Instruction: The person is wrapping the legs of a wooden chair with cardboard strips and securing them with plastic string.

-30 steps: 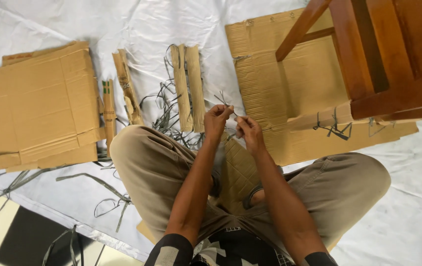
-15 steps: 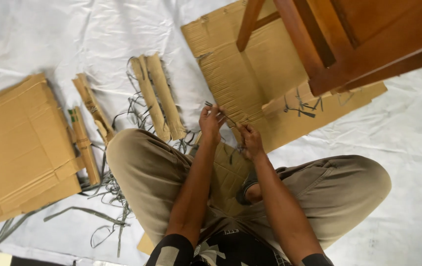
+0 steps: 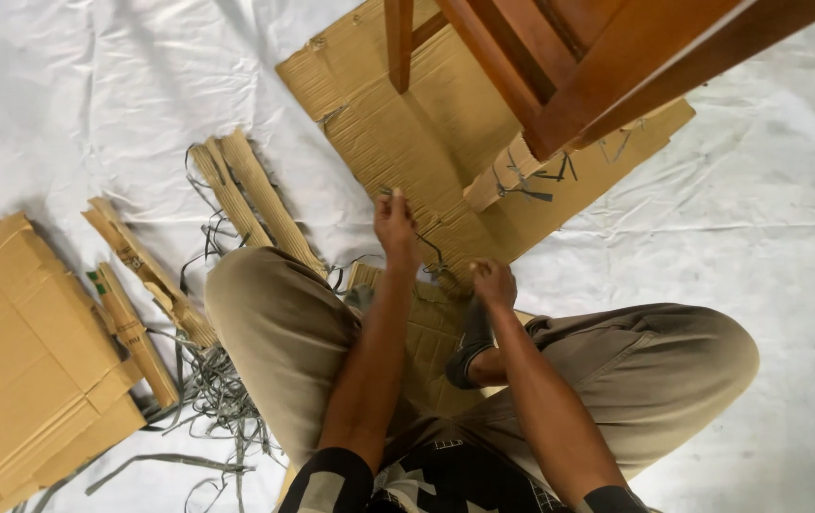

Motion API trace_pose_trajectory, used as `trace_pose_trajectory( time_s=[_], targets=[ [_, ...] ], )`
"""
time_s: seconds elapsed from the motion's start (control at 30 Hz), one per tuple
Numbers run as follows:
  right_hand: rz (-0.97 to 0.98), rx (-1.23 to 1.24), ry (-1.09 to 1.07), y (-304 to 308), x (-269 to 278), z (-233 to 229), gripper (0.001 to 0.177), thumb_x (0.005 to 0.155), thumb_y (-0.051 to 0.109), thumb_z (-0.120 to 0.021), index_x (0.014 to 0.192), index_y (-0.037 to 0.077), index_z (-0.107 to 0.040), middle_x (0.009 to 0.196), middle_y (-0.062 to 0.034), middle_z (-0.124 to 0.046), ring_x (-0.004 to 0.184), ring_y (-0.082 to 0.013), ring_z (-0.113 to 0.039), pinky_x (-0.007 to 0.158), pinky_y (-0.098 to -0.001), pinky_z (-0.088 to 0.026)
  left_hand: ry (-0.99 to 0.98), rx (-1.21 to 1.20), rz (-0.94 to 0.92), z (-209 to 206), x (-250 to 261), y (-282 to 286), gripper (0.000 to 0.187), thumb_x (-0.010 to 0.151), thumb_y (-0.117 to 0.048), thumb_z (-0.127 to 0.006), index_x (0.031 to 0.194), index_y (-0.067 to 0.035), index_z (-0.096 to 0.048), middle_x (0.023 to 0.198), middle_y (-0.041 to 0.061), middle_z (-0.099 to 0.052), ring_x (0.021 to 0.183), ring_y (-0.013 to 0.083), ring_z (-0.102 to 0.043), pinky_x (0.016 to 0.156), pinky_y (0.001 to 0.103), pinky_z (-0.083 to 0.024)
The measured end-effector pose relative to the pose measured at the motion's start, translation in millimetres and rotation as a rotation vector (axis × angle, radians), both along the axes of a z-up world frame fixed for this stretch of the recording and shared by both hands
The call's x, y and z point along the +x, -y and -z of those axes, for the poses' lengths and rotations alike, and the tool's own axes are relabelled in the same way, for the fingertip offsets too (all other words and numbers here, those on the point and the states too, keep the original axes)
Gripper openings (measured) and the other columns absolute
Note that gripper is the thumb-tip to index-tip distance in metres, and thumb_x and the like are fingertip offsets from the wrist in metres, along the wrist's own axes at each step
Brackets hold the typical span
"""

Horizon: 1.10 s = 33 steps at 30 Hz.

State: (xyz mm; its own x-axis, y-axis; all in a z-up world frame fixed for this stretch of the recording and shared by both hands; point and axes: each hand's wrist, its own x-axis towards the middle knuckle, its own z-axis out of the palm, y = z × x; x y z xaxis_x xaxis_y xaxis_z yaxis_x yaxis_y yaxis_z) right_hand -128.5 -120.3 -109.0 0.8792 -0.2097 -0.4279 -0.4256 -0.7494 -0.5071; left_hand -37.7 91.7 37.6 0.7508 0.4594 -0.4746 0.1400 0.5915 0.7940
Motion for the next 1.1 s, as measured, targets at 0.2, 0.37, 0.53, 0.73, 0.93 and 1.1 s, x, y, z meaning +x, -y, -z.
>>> trace_pose_trajectory(
  time_s=[0.2,0.37,0.53,0.73,0.93,1.1],
  targets=[
    [0.140,0.645,0.215,-55,20,-118,0.048,0.108,0.047,-0.052,0.131,0.009,-0.071,0.129,-0.0217,-0.069,0.128,-0.0430,-0.059,0.113,-0.0572,-0.042,-0.006,-0.089,0.196,-11,-26,60,0.018,0.102,-0.030,-0.068,0.089,-0.021,-0.060,0.073,-0.005,-0.055,0.064,0.0053,-0.051,0.056,0.021,-0.041],
    [0.174,0.743,0.231,-34,17,-111,0.032,0.106,0.032,-0.063,0.124,0.008,-0.072,0.099,-0.0136,-0.069,0.097,-0.0240,-0.061,0.093,-0.0435,-0.049,0.037,-0.137,0.230,29,-18,73,0.015,0.103,-0.023,-0.067,0.091,-0.016,-0.060,0.074,0.001,-0.058,0.062,0.0103,-0.056,0.057,0.025,-0.046],
    [0.462,0.735,0.174,11,26,-66,0.029,0.094,0.039,-0.082,0.106,0.013,-0.078,0.087,-0.0064,-0.070,0.078,-0.0170,-0.058,0.069,-0.0359,-0.051,0.044,-0.154,0.248,62,7,79,0.011,0.102,-0.024,-0.068,0.096,-0.016,-0.062,0.081,0.004,-0.067,0.071,0.0137,-0.066,0.065,0.026,-0.052],
    [1.120,0.713,0.305,53,47,-70,0.016,0.092,0.028,-0.073,0.092,0.013,-0.068,0.072,0.0013,-0.044,0.056,-0.0106,-0.042,0.045,-0.0248,-0.030,0.035,0.046,0.318,83,51,76,0.015,0.099,-0.032,-0.071,0.107,-0.020,-0.066,0.097,0.001,-0.070,0.089,0.0137,-0.066,0.080,0.033,-0.050],
    [1.103,0.828,0.541,48,115,-108,0.017,0.090,0.032,-0.078,0.090,0.018,-0.068,0.063,-0.0036,-0.045,0.047,-0.0135,-0.046,0.043,-0.0240,-0.033,0.302,0.281,0.461,51,77,90,0.017,0.098,-0.014,-0.064,0.113,-0.011,-0.072,0.105,0.010,-0.069,0.104,0.0206,-0.063,0.093,0.039,-0.050],
    [0.479,0.696,0.339,53,164,-69,0.018,0.087,0.026,-0.078,0.080,0.011,-0.071,0.055,-0.0027,-0.049,0.042,-0.0128,-0.045,0.037,-0.0259,-0.035,0.504,0.301,0.739,75,104,98,0.063,0.086,0.010,-0.040,0.141,-0.011,-0.063,0.113,0.018,-0.070,0.103,0.0271,-0.060,0.096,0.042,-0.049]
  ],
)
